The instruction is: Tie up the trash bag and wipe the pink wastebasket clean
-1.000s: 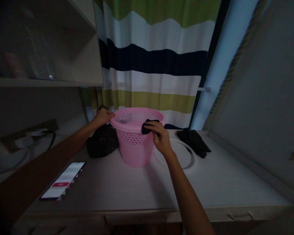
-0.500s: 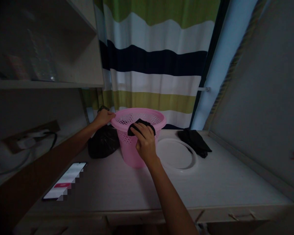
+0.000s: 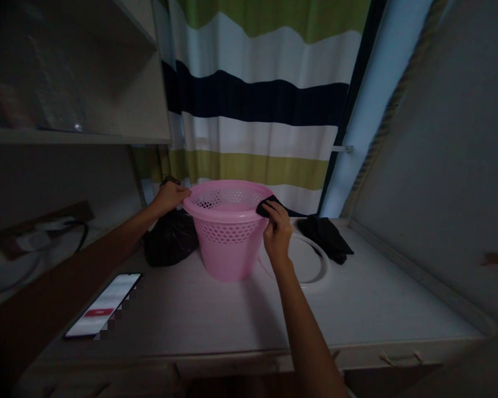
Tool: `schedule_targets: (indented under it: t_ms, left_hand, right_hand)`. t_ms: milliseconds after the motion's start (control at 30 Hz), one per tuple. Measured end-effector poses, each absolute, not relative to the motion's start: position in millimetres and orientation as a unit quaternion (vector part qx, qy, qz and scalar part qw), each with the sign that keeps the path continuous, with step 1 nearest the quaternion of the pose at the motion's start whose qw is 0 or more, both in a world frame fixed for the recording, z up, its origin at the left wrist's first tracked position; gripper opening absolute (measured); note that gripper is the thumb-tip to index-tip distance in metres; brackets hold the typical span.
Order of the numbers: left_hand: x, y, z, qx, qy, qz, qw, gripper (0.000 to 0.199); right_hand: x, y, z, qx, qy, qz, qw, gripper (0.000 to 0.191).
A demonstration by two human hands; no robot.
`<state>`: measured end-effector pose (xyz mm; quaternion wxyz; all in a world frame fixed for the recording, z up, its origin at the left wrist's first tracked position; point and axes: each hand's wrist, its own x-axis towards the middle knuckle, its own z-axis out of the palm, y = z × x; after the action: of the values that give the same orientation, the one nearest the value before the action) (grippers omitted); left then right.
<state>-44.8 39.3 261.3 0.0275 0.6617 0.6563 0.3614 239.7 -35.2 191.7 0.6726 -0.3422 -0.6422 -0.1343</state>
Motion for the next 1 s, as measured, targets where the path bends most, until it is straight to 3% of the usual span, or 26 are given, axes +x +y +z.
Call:
schedule_targets:
  t_ms: [233,533,1000]
  left_hand:
    - [-43.1,37.5,261.5,0.657,0.656,0.37,0.03,0.034]
    - [-46.0,40.9,258.8,0.657,0.651,0.378,0.025,0.035]
    - [-45.6,40.5,256.8,0.65,0.646,0.398,0.034,0.034]
  right_hand:
    - [202.2,-53.6,201.3,-0.357,-0.666,-0.128,0.642,0.043]
    - [153.8,-72.7,217.0,-0.425,-0.747,-0.179,0.479,0.036]
    - [230.0,-41.1,217.3,-0.255,-0.793,-0.066,0.55,0.026]
